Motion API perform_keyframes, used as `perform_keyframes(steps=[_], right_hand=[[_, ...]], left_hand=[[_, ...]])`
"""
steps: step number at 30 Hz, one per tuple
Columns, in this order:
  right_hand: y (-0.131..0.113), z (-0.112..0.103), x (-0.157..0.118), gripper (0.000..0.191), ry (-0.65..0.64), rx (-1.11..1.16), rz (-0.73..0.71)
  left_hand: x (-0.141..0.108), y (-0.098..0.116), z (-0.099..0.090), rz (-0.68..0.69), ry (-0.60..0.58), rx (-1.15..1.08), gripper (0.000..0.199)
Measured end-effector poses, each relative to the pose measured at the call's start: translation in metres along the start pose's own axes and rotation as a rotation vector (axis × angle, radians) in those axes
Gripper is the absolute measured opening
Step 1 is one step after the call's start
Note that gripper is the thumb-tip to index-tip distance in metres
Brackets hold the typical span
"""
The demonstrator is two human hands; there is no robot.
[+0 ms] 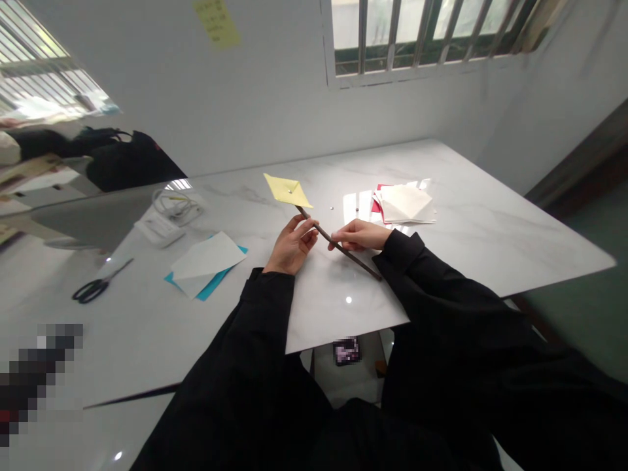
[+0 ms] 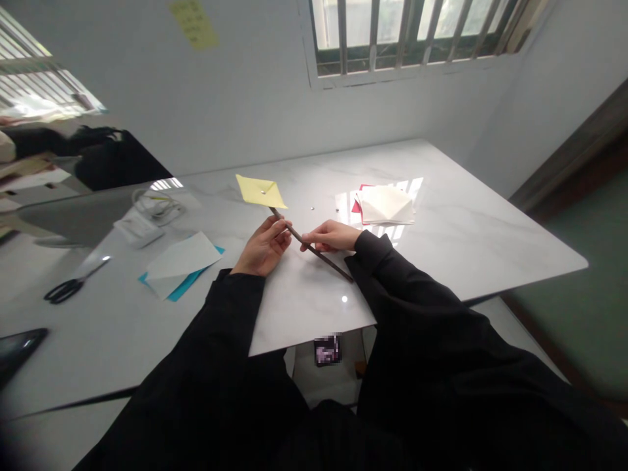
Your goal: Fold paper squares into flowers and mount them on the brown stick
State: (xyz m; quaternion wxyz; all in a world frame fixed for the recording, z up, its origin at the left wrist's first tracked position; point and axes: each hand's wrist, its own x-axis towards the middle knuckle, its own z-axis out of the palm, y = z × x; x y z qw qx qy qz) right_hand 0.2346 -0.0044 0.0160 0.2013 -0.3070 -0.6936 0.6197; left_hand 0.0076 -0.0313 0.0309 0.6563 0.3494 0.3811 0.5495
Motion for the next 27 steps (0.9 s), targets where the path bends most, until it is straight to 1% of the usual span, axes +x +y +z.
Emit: perform_keyframes(steps=[3,8,10,13,15,18,22,27], right_hand=[[0.0,0.002,0.0,0.043,-0.033,-0.002,-0.027],[0.002,0.0,0.001,0.041,-0.057,0.062,-0.047],[0.002,-0.001,0.001,0.041,-0.08,0.096,-0.049],[0.002,-0.001,0.0,0.041,-0.13,0.11,-0.035],[0.0,-0.001,-0.001,0.039,-0.156,0.1,-0.019],[-0.002,-0.001,-0.003,0.037,-0.175,0.081,0.018],[-0.004,-0.002,-0.005,0.041,-0.245,0.037,0.055],[-0.006,-0.003,-0.006,0.045,-0.301,-0.01,0.029]], left_hand=[[0.0,0.0,0.001,-0.004,0.015,0.002,0.027],[0.002,0.001,-0.001,-0.004,0.025,-0.024,0.029],[0.004,0.003,-0.004,0.001,0.079,-0.07,0.028],[0.009,0.005,-0.01,0.013,0.195,-0.174,0.021],[0.013,0.006,-0.014,0.032,0.234,-0.221,0.018],[0.017,0.005,-0.019,0.068,0.246,-0.224,0.017],[0.02,0.002,-0.023,0.101,0.24,-0.2,0.022],[0.021,0.0,-0.024,0.116,0.216,-0.193,0.028]])
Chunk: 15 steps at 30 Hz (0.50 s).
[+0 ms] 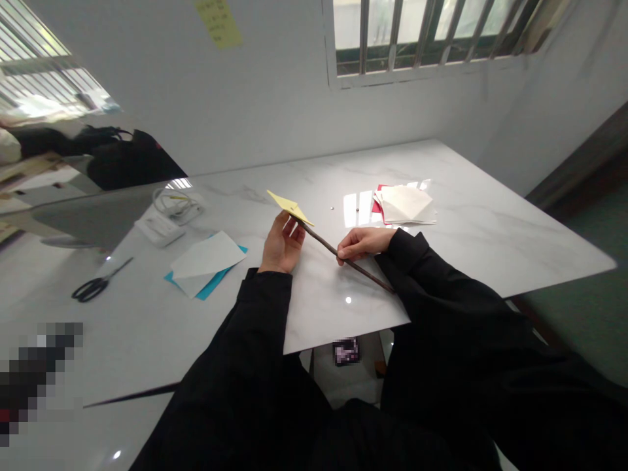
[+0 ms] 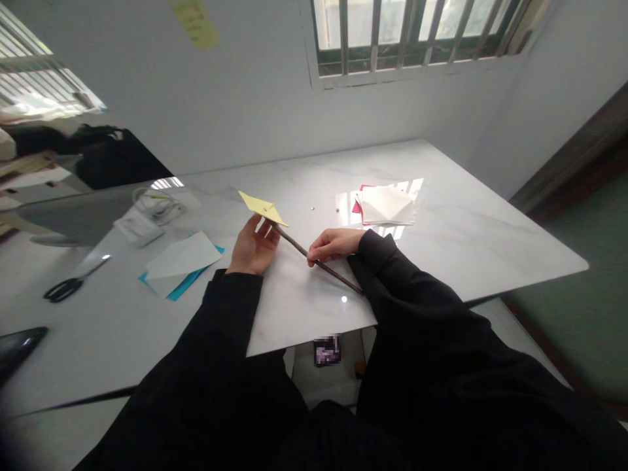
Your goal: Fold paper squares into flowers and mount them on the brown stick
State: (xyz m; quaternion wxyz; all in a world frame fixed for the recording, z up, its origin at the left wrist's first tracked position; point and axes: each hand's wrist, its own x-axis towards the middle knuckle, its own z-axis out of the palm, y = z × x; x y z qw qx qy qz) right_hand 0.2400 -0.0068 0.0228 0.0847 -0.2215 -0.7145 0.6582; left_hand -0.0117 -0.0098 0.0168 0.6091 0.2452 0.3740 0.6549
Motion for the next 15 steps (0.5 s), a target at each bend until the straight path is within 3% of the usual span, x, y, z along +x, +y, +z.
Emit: perform_keyframes(steps=[4,9,15], right_hand=[[-0.0009,-0.0001,0.0001,0.046,0.006,-0.027,0.002],[-0.0004,-0.002,0.0004,0.048,0.001,-0.062,0.003],[0.0013,-0.0032,-0.0006,0.05,-0.034,-0.084,0.015]], left_hand=[[-0.0012,-0.0001,0.0005,0.018,-0.01,-0.031,0.03],[-0.0056,0.0028,0.0044,0.022,0.015,-0.03,0.019],[-0.0086,0.0027,0.0063,0.049,-0.037,-0.008,0.027]])
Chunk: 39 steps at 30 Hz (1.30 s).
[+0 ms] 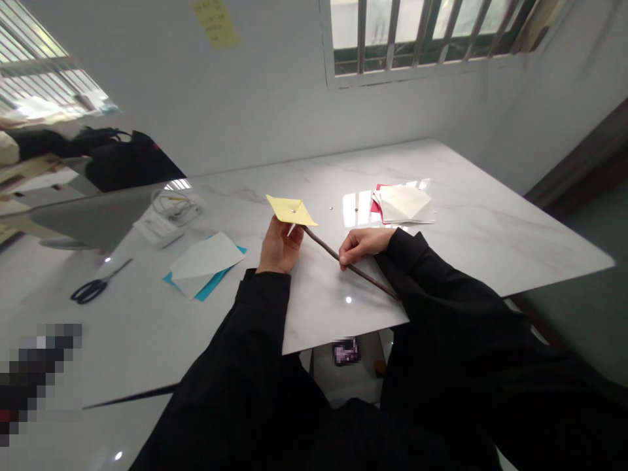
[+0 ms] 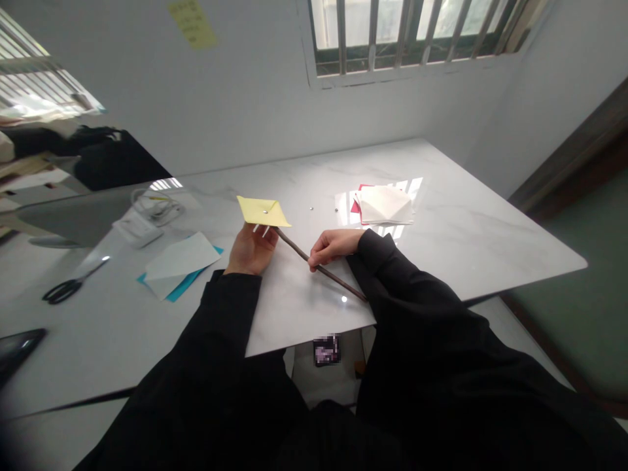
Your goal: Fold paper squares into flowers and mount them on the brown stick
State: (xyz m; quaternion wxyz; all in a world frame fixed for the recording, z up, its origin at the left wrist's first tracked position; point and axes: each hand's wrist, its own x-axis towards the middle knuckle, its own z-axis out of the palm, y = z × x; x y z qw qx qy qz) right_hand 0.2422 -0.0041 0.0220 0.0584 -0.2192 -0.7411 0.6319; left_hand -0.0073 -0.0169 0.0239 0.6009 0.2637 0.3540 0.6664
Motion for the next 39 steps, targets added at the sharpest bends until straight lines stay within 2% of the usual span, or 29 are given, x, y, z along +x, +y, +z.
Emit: perform_keyframes(steps=[5,17,19,24,28,33,39], right_hand=[[0.001,-0.001,0.0,0.051,-0.042,-0.002,0.001],[0.001,0.0,0.001,0.051,-0.051,0.037,-0.032],[0.002,0.001,0.002,0.048,0.0,0.111,-0.024],[0.0,0.008,0.007,0.034,0.317,0.401,0.069],[-0.004,0.011,0.01,0.027,0.475,0.588,0.103],[-0.004,0.013,0.017,0.029,0.571,0.749,0.016],[0.0,0.013,0.025,0.018,0.592,0.831,-0.058]], left_hand=[[0.0,-0.001,-0.001,-0.014,-0.022,0.045,0.029],[-0.002,-0.002,0.001,-0.043,-0.026,0.06,0.024],[-0.003,-0.002,0.001,-0.056,-0.027,0.061,0.028],[-0.005,-0.001,0.005,-0.093,-0.027,0.053,0.033],[-0.009,-0.002,0.009,-0.128,-0.078,0.052,0.029],[-0.015,-0.01,0.011,-0.177,-0.175,0.081,0.031],[-0.018,-0.017,0.013,-0.233,-0.245,0.119,0.037]])
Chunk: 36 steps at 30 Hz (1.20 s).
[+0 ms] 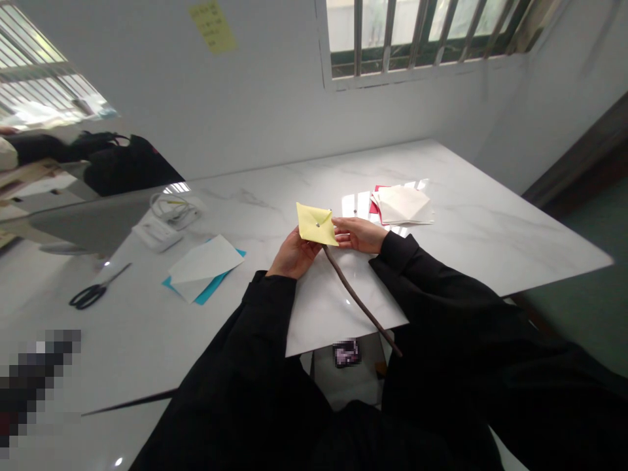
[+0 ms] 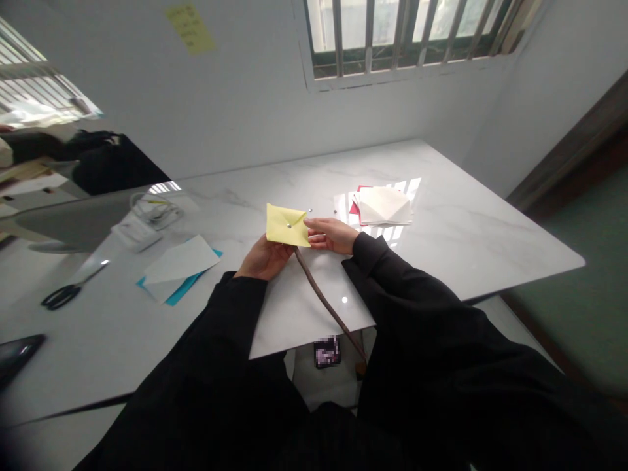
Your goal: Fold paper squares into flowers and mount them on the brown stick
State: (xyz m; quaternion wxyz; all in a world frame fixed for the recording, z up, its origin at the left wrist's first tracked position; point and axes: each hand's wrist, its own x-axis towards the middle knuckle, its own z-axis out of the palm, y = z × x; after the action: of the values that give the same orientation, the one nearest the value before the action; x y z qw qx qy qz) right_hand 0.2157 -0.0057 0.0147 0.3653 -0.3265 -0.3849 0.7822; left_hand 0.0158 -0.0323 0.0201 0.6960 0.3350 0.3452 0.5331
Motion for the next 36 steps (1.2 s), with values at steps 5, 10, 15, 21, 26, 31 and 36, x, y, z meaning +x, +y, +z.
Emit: perform_keyframes(steps=[5,10,15,21,26,31,36], right_hand=[[0.003,0.001,0.001,0.015,-0.02,0.014,-0.027],[0.005,0.003,0.002,0.019,-0.006,0.003,-0.055],[0.006,0.0,0.002,0.019,-0.028,-0.015,-0.067],[0.005,0.0,0.002,0.016,-0.017,-0.006,-0.046],[0.004,-0.001,0.003,0.015,-0.021,-0.009,-0.033],[0.004,-0.002,0.003,0.018,-0.013,-0.021,-0.026],[0.003,0.0,0.002,0.016,-0.012,-0.024,-0.011]], left_hand=[[0.001,-0.004,0.0,-0.009,-0.056,-0.007,0.03],[0.001,-0.009,0.001,-0.014,-0.107,0.017,0.021],[0.001,-0.009,0.002,-0.01,-0.111,0.023,0.022],[0.002,-0.01,0.0,-0.018,-0.109,0.025,0.021],[0.003,-0.011,-0.002,-0.024,-0.091,0.034,0.023],[0.002,-0.01,0.0,-0.023,-0.076,0.034,0.017],[0.002,-0.009,0.001,-0.024,-0.085,0.016,0.014]])
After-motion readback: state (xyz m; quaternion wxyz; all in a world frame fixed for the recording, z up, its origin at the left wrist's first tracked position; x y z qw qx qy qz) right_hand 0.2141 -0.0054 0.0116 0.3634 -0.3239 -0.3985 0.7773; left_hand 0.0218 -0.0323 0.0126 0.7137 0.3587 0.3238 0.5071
